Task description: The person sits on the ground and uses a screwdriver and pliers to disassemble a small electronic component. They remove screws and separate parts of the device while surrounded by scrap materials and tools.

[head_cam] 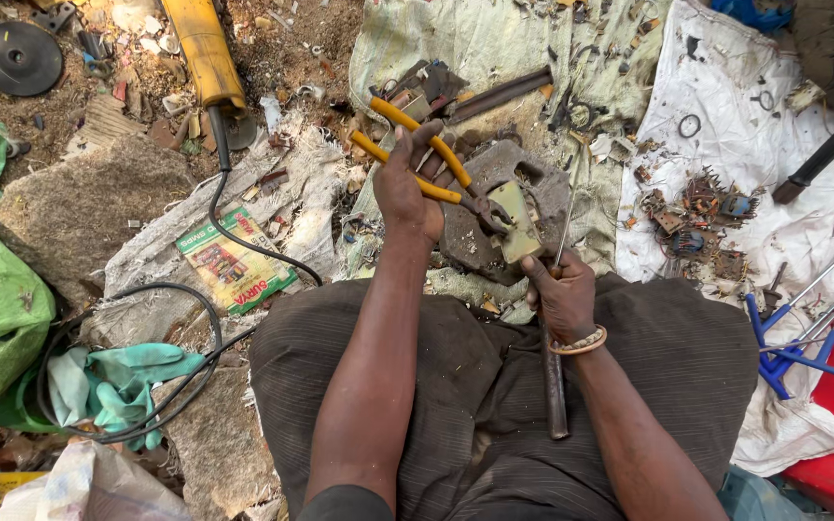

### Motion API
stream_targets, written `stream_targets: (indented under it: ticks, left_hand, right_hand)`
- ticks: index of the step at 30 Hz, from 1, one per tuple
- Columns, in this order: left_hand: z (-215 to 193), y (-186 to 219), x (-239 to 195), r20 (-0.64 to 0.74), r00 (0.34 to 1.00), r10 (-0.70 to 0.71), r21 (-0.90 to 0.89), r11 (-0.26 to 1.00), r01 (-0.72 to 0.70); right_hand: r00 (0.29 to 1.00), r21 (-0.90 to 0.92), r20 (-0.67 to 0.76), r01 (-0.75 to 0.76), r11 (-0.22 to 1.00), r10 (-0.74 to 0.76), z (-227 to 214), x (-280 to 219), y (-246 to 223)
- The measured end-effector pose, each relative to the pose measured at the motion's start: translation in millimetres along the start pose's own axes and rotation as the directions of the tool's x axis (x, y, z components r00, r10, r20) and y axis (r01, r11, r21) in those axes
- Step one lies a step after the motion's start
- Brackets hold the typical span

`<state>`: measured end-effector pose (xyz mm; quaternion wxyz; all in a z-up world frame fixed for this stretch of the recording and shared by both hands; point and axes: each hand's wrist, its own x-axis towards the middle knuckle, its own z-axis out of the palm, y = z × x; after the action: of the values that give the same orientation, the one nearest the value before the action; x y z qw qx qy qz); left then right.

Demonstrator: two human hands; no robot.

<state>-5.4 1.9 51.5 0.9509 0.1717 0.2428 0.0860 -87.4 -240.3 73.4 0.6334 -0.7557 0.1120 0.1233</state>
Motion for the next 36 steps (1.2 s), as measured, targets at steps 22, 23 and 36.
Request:
stream_targets:
  ticks: [22, 23, 36]
  left_hand:
    - [-6.5, -6.9, 0.1, -0.082, 0.993, 0.089, 0.049, 0.995, -0.086]
    - [-5.2, -7.3, 1.9, -0.082, 0.994, 0.077, 0.039, 0.997, -0.074]
    - [-12.6, -16.8, 3.2, -0.174, 0.972, 0.158, 0.013, 0.987, -0.158]
  right_hand:
    - [1.000, 0.187, 0.018, -0.014, 0.982, 0.011, 27.6, -8.6, 12.3]
    - [1.000, 0.194, 0.016, -0.014, 0.981, 0.011, 26.6, -7.4, 12.5]
    - [0.999, 0.273, 0.026, -0.027, 0.962, 0.020, 29.0, -10.2, 11.8]
